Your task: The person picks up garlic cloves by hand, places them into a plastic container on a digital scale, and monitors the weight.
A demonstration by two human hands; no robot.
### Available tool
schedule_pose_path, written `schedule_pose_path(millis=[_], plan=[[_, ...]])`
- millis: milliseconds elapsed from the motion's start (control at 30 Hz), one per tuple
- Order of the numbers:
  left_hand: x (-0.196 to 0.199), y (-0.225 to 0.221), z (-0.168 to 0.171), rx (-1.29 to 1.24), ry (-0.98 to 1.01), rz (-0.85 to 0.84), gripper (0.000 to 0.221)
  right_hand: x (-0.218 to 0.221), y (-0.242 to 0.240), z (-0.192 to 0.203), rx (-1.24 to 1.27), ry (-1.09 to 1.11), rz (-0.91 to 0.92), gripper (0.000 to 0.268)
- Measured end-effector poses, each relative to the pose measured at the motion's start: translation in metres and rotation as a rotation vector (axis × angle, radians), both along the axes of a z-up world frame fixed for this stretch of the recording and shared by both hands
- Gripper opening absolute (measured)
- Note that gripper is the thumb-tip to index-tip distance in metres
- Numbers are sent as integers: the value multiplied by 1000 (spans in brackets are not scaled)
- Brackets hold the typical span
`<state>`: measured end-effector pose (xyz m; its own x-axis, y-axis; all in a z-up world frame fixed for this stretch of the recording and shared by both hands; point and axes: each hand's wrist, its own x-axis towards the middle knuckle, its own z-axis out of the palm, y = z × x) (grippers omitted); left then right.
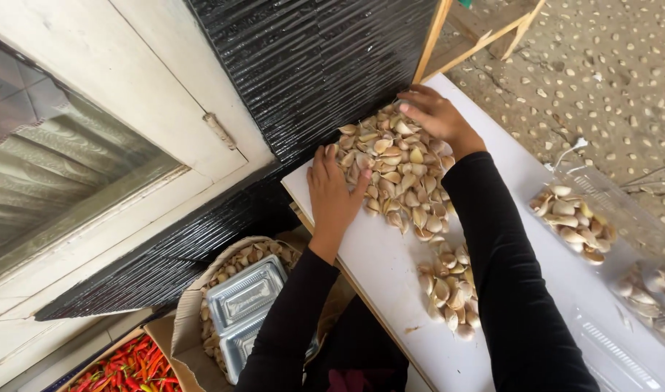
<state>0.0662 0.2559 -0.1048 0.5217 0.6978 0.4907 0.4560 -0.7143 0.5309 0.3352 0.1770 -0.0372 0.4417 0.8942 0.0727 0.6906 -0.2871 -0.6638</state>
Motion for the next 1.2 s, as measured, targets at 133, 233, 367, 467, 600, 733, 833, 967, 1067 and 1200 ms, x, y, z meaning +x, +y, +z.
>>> schedule_pose_path(millis=[133, 233, 367, 467, 600, 733, 833, 967, 1067, 1200], plan=[[-5, -2, 15, -61, 5, -56, 89, 3, 15, -26, 8, -44, 35, 54], [-6, -4, 15, -104, 27, -118, 89, 1, 11, -37, 41, -4, 31, 51], [1, 1, -8, 41, -61, -132, 89, 8, 7, -55, 85, -51, 92, 43], [4, 1, -17, 91, -108, -147, 90, 10, -5, -66, 82, -68, 98, 40], [11, 5, -39, 135, -171, -218, 89, -3, -31, -59, 58, -41, 112, 38], [4, 1, -29, 67, -145, -368, 82, -32, -69, -34, -6, 19, 85, 39], [-1, -8, -26, 9, -108, -479, 81, -56, -97, -12, -56, 59, 62, 37], [-16, -42, -2, -203, -65, -623, 88, -69, -132, -6, -87, 94, 46, 39], [-23, -72, 14, -265, 0, -669, 94, -82, -157, 6, -143, 109, 2, 38], [-25, -99, 25, -170, 43, -682, 98, -94, -187, 9, -167, 75, -10, 39]])
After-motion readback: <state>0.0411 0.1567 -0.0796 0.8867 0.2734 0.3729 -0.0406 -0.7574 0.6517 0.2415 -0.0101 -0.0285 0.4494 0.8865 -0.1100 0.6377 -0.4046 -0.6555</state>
